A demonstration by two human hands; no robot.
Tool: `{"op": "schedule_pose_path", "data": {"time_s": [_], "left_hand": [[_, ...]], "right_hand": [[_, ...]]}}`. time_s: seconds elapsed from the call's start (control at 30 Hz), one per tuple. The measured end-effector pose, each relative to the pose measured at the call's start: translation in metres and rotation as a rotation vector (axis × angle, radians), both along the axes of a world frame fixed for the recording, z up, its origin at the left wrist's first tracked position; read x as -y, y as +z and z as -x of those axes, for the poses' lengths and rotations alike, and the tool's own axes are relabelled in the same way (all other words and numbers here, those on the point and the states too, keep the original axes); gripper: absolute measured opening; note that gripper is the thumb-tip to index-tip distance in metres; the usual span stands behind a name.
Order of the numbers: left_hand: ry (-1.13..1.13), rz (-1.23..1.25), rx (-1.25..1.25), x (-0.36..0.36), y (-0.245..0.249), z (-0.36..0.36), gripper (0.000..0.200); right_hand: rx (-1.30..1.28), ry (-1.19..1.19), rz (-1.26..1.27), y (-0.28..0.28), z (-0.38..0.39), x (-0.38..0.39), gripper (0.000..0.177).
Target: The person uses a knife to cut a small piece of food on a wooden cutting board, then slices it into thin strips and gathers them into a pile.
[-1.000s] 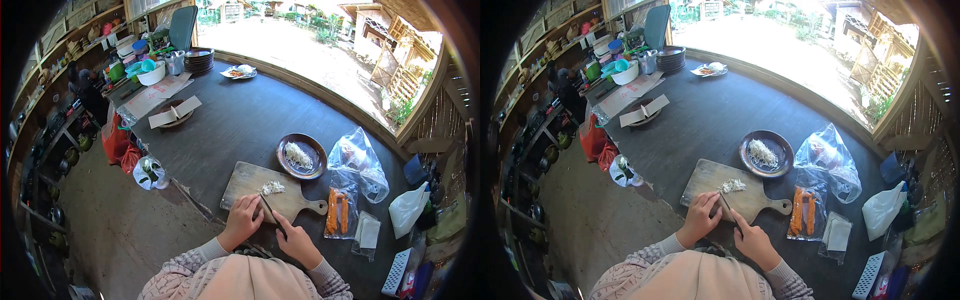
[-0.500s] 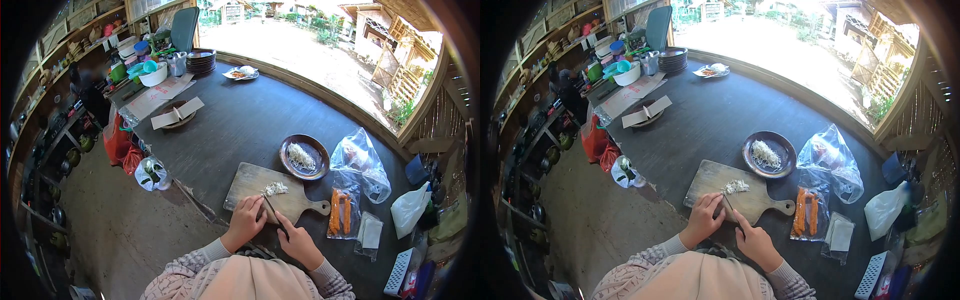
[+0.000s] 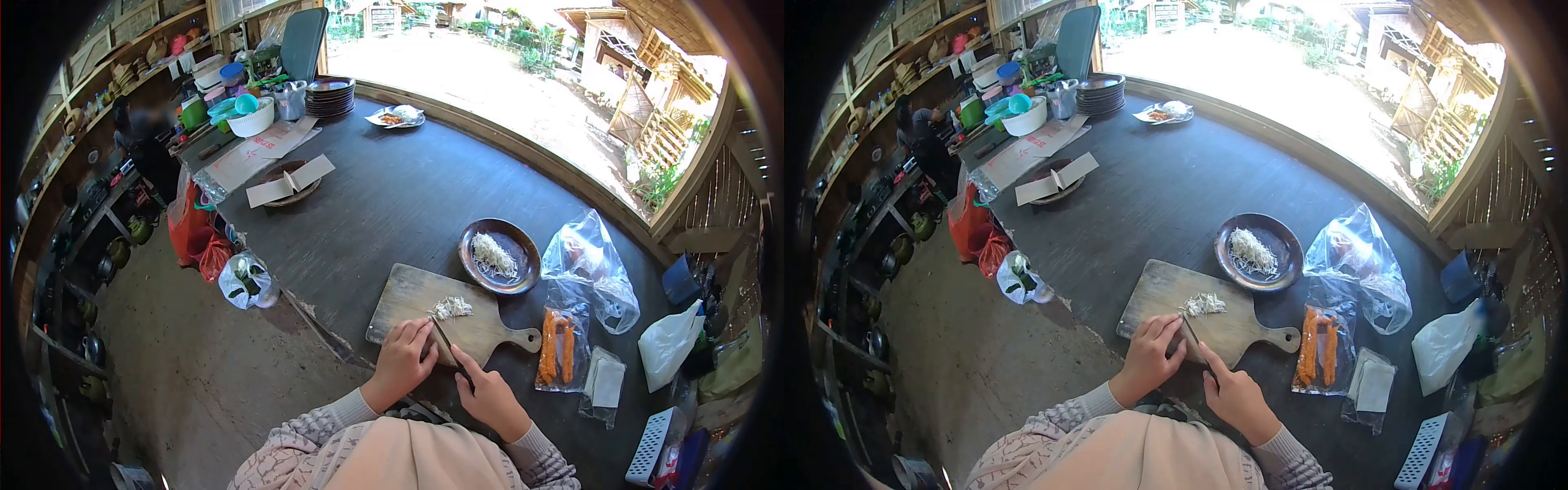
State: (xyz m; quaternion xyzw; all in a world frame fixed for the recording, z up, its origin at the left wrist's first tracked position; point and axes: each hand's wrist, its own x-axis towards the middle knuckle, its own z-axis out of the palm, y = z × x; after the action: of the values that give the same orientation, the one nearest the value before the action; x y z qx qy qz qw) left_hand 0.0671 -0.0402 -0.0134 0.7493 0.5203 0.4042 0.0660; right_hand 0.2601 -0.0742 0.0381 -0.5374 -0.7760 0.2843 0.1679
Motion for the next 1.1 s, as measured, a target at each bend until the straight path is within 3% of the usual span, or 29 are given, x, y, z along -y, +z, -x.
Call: {"op": "schedule_pose_path", "data": {"time_s": [1.1], "left_hand": [[-0.004,-0.019,-0.007,-0.0005,-0.0042,0.0001,0.041]], "right_hand": [[0.002,0.01,0.027,0.003,-0.0008,0.0008,0.056]]}}
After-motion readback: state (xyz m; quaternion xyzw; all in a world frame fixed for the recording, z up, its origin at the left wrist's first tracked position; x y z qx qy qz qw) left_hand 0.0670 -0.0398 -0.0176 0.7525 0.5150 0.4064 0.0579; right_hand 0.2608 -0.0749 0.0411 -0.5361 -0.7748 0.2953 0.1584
